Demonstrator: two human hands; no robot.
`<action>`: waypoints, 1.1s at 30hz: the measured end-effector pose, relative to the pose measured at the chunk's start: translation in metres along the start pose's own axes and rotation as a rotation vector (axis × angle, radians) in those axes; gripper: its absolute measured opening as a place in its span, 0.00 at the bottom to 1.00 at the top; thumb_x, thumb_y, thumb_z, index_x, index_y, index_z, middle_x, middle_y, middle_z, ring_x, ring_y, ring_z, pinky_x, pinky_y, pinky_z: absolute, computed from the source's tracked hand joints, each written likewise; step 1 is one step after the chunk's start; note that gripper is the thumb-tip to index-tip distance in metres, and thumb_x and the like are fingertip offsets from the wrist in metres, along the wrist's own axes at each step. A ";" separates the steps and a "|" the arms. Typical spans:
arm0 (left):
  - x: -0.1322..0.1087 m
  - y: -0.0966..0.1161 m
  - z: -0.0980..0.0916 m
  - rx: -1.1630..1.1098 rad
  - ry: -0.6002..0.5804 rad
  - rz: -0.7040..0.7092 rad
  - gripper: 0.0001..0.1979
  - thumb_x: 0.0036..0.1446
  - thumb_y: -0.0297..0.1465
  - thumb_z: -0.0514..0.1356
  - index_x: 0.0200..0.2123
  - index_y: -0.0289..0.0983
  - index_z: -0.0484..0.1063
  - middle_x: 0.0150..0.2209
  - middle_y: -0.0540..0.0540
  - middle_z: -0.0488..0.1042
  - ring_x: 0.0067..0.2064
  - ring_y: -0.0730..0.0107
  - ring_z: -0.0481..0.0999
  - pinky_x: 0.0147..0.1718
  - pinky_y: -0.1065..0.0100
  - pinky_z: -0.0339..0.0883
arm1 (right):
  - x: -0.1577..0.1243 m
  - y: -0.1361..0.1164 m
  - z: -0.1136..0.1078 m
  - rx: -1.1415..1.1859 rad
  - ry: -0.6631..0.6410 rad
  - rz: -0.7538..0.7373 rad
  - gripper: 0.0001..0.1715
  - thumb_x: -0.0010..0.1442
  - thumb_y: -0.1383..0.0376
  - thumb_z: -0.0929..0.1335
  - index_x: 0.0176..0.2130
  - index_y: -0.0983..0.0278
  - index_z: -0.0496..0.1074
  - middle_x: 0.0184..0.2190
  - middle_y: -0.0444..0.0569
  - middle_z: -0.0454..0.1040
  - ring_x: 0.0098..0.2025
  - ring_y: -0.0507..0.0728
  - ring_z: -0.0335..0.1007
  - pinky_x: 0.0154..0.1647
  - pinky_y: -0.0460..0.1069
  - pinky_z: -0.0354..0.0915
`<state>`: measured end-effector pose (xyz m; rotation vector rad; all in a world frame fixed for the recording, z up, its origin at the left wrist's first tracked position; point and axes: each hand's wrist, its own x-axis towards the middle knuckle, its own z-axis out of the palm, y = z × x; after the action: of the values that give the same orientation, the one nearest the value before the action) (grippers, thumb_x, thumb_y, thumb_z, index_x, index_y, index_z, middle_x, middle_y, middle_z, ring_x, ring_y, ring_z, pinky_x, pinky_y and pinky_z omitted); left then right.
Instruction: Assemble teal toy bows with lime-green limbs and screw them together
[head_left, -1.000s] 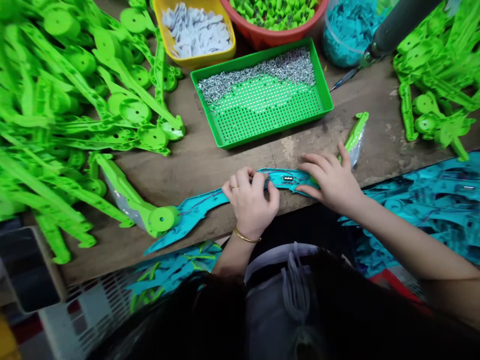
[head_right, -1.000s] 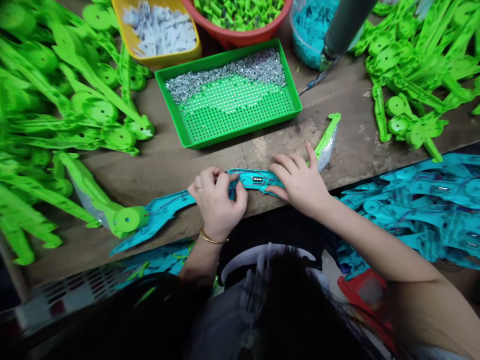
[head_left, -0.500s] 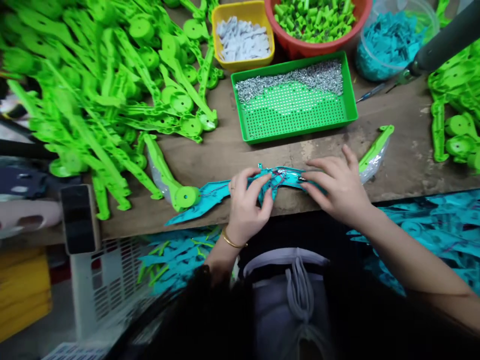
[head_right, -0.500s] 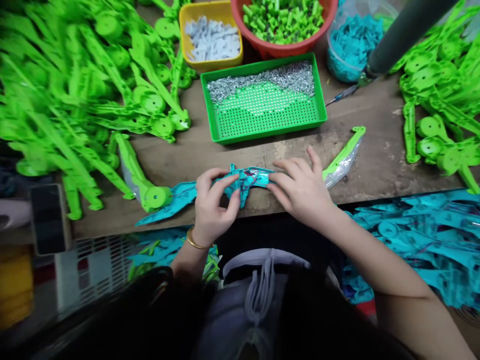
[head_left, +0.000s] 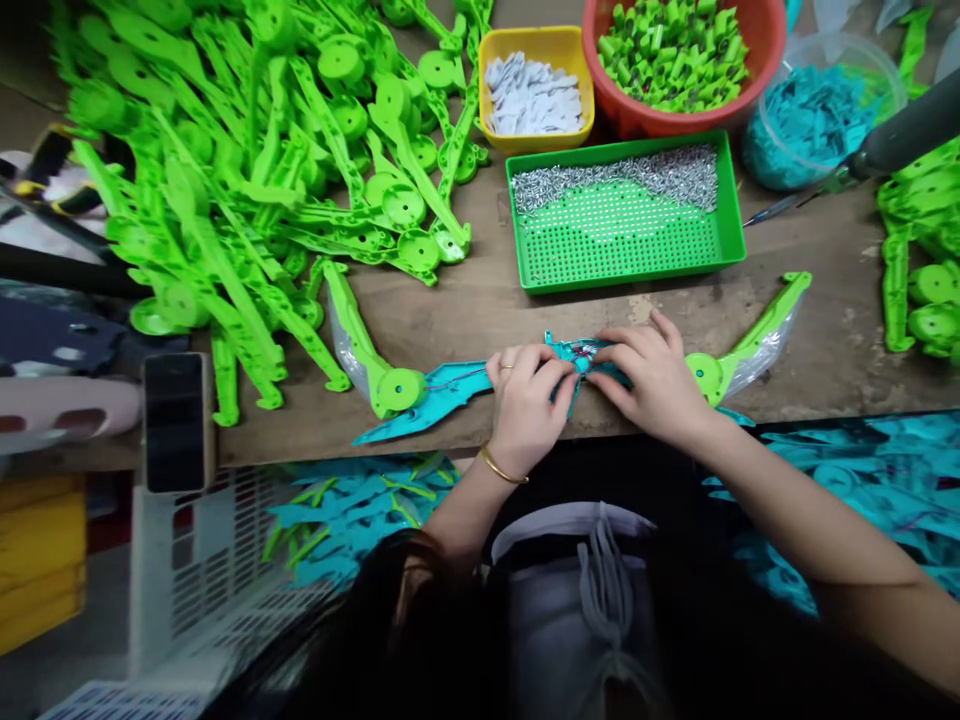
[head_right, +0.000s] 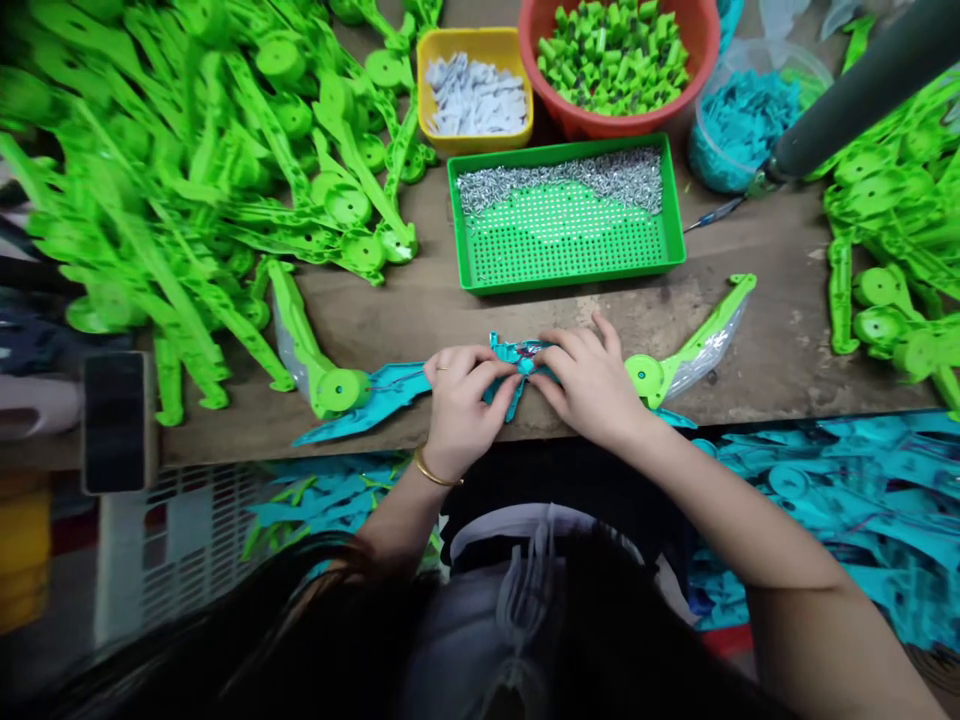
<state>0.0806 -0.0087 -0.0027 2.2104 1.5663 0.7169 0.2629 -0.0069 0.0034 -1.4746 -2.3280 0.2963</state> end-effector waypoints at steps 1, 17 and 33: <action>0.001 0.000 0.000 0.013 -0.013 -0.004 0.05 0.60 0.33 0.60 0.33 0.42 0.76 0.37 0.47 0.74 0.43 0.63 0.69 0.47 0.58 0.54 | 0.000 0.000 0.000 0.008 0.000 0.010 0.11 0.64 0.58 0.65 0.40 0.62 0.72 0.47 0.50 0.76 0.50 0.60 0.70 0.64 0.63 0.49; -0.001 -0.002 -0.001 0.021 -0.083 0.034 0.07 0.59 0.30 0.58 0.37 0.43 0.77 0.38 0.46 0.73 0.44 0.61 0.69 0.48 0.56 0.53 | 0.007 -0.001 0.002 -0.031 -0.021 0.049 0.11 0.65 0.59 0.64 0.39 0.62 0.73 0.45 0.50 0.77 0.48 0.58 0.70 0.60 0.58 0.55; -0.012 -0.008 -0.006 0.081 -0.025 0.197 0.16 0.59 0.36 0.59 0.49 0.40 0.75 0.48 0.38 0.72 0.51 0.55 0.68 0.56 0.50 0.55 | -0.003 0.002 -0.012 -0.019 -0.002 0.045 0.13 0.65 0.60 0.64 0.45 0.62 0.73 0.48 0.51 0.76 0.51 0.59 0.69 0.64 0.62 0.51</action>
<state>0.0683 -0.0179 -0.0048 2.4482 1.4024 0.6876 0.2710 -0.0089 0.0127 -1.5380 -2.3077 0.2880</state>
